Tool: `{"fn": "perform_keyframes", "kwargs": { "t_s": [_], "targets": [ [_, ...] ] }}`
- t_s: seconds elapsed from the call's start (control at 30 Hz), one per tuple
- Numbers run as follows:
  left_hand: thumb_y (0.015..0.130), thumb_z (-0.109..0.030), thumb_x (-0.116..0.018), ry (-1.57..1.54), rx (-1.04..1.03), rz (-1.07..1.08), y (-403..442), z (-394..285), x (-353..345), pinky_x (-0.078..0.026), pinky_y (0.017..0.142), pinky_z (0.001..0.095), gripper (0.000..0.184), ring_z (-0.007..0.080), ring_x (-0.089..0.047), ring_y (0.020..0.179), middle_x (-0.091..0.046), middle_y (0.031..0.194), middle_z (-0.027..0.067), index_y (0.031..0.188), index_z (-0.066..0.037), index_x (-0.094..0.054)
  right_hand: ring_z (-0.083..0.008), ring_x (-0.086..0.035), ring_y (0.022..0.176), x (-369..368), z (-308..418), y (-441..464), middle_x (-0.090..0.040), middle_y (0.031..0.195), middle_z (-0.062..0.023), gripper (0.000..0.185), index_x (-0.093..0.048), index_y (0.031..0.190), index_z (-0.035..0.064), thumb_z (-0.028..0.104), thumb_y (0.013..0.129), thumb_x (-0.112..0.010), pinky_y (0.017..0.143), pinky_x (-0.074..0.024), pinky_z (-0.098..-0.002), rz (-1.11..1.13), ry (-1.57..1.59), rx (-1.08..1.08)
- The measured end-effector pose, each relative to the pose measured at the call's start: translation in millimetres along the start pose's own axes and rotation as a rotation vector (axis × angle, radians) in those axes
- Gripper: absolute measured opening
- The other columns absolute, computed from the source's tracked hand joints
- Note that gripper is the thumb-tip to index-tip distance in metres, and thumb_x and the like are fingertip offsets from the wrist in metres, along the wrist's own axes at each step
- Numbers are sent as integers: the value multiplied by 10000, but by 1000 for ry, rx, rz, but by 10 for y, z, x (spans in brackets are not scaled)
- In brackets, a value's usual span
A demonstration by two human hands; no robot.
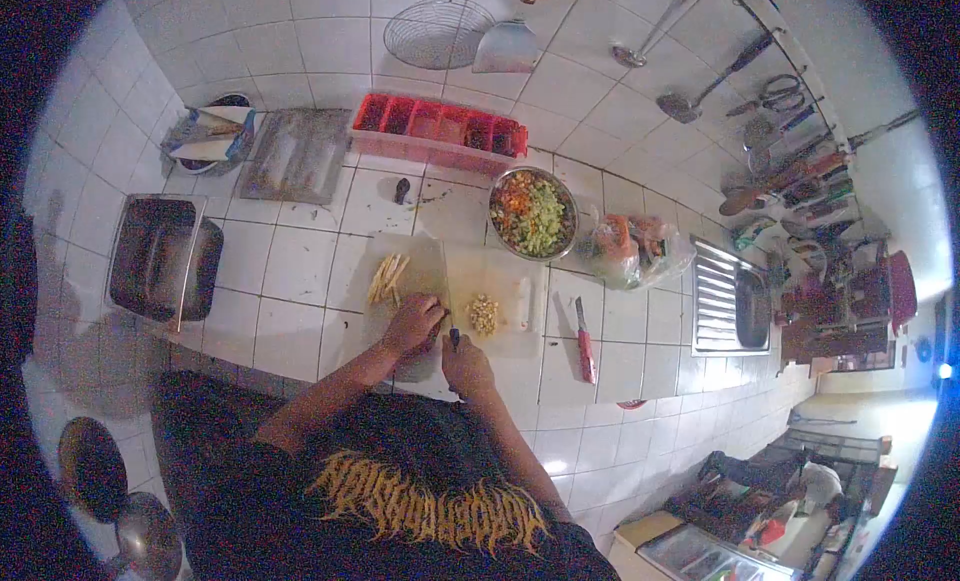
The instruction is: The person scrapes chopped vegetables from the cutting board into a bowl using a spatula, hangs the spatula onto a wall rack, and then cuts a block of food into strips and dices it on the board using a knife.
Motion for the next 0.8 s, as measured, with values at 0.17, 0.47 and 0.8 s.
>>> {"fn": "perform_keyframes", "kwargs": {
  "t_s": [0.17,0.47,0.8],
  "targets": [
    [825,-152,-649,87,45,-203,-39,-18,-2,-460,903,479,222,353,-574,986,-579,1014,140,1016,-39,-644,-544,-651,749,62,59,-20,-637,768,-359,467,-535,1011,-64,395,1042,-452,686,-527,-609,-69,-44,31],
    [838,-181,-638,65,76,-69,-16,-23,4,-450,910,489,246,353,-572,1019,-584,1031,130,1035,-33,-647,-465,-683,654,9,-58,-2,-647,751,-338,487,-538,976,-70,404,1045,-453,652,-539,-569,38,26,-53],
    [840,-160,-637,157,55,-106,-15,-54,41,-429,906,505,251,362,-565,1032,-580,1062,149,1059,-38,-632,-507,-679,785,52,71,14,-663,814,-337,470,-527,1023,-50,416,1041,-467,681,-536,-577,43,-20,-47]
  ]
}}
Point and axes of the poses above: each hand's wrist, its own y-axis towards the middle knuckle, its own x-axis out of the back of the hand, z = x × y, the point moved 4 cm from there along y, towards the middle knuckle
